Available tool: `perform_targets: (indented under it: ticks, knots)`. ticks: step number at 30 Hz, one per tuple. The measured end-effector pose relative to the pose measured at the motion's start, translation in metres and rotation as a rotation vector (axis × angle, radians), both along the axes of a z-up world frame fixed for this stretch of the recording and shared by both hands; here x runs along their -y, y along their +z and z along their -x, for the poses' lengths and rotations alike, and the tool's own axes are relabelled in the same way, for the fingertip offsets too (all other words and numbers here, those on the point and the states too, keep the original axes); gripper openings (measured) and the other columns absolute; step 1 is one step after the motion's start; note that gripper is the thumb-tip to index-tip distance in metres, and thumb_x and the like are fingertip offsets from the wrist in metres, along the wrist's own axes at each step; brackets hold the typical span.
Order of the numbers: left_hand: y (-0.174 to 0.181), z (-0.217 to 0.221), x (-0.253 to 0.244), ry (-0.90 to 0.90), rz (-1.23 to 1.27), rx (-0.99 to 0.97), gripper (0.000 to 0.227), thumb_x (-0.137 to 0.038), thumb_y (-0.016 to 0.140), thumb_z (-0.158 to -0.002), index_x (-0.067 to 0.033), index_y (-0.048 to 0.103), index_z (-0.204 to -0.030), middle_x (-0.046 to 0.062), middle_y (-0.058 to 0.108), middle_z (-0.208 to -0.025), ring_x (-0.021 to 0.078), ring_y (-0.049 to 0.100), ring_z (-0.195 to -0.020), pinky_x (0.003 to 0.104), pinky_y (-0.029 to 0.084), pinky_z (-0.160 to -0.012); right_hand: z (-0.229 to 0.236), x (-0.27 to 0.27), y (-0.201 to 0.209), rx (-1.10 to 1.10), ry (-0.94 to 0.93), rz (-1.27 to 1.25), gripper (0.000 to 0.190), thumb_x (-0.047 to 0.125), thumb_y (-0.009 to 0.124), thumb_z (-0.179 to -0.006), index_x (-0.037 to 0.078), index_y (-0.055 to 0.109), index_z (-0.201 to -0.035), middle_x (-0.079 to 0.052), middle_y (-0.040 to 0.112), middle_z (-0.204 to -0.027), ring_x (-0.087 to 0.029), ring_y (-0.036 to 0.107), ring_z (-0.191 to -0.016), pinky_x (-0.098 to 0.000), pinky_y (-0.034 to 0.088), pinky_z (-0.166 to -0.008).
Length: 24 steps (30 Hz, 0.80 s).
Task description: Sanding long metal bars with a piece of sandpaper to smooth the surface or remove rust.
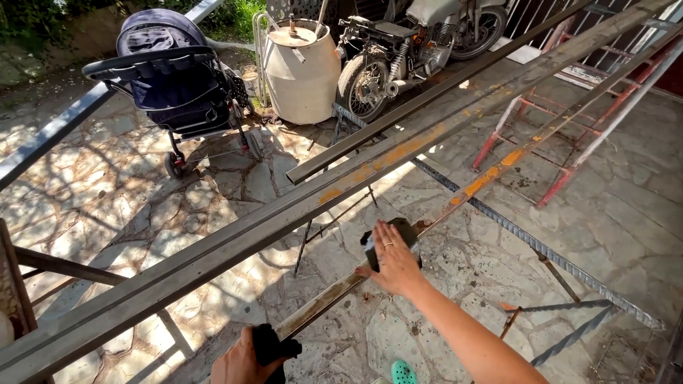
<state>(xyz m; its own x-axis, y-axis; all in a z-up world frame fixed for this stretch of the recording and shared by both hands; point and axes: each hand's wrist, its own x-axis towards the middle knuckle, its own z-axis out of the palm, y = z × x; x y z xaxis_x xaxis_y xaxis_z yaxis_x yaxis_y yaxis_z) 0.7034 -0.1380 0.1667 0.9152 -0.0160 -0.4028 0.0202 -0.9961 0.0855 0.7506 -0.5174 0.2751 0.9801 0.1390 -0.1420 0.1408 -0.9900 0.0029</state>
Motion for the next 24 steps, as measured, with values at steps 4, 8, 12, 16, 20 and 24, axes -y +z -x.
perform_targets:
  ticks: [4,8,12,16,20,24]
  knots:
    - [0.021,-0.002,0.060,-0.109,0.089,0.205,0.089,-0.096,0.076,-0.068,-0.0246,0.043,-0.110,-0.007,0.069,-0.082,0.0181,0.075,-0.071,0.036,0.058,-0.055,0.039,-0.043,-0.003,0.042,0.232,-0.139,0.117,0.086,-0.010,-0.075,-0.003,-0.013,-0.150,-0.021,-0.013,-0.163,-0.030,-0.007,-0.152,-0.0401,-0.006,-0.124]
    - [0.025,-0.006,0.078,-0.088,0.110,0.190,0.087,-0.087,0.078,-0.074,-0.0217,0.044,-0.122,-0.001,0.074,-0.095,0.0232,0.075,-0.079,0.040,0.061,-0.062,0.040,0.025,-0.019,0.124,0.165,-0.141,0.111,0.084,0.004,-0.081,0.000,-0.017,-0.151,-0.019,-0.017,-0.163,-0.028,-0.011,-0.151,-0.0402,-0.007,-0.124]
    - [0.027,-0.005,0.079,-0.055,0.120,0.208,0.087,-0.089,0.077,-0.072,-0.0222,0.046,-0.120,-0.002,0.075,-0.095,0.0203,0.076,-0.077,0.039,0.063,-0.060,-0.009,0.074,-0.048,0.739,0.101,0.506,0.122,0.094,0.005,-0.086,-0.006,0.000,-0.155,-0.022,0.000,-0.164,-0.028,0.001,-0.152,-0.0374,-0.001,-0.126]
    - [0.029,-0.001,0.081,-0.051,0.117,0.233,0.085,-0.089,0.076,-0.073,-0.0227,0.047,-0.118,-0.003,0.074,-0.093,0.0195,0.074,-0.075,0.036,0.060,-0.059,0.022,0.013,-0.018,0.052,0.214,-0.139,0.113,0.083,-0.003,-0.080,-0.005,-0.019,-0.149,-0.022,-0.019,-0.162,-0.030,-0.013,-0.152,-0.0400,-0.007,-0.124]
    - [0.025,-0.002,0.080,-0.054,0.130,0.285,0.086,-0.088,0.076,-0.072,-0.0229,0.047,-0.119,-0.004,0.071,-0.083,0.0182,0.070,-0.068,0.035,0.055,-0.054,0.033,0.053,-0.040,0.336,0.339,-0.156,0.110,0.083,0.008,-0.085,-0.002,-0.008,-0.153,-0.019,-0.006,-0.164,-0.028,-0.002,-0.152,-0.0396,-0.002,-0.124]
    - [0.028,-0.005,0.083,0.007,0.086,0.208,0.109,-0.092,0.072,-0.069,-0.0244,0.039,-0.148,-0.001,0.078,-0.098,0.0203,0.077,-0.077,0.037,0.061,-0.061,-0.004,0.105,-0.041,0.355,0.198,-0.072,0.115,0.084,0.018,-0.085,-0.004,-0.001,-0.155,-0.021,0.000,-0.163,-0.030,0.001,-0.151,-0.0400,0.001,-0.123]
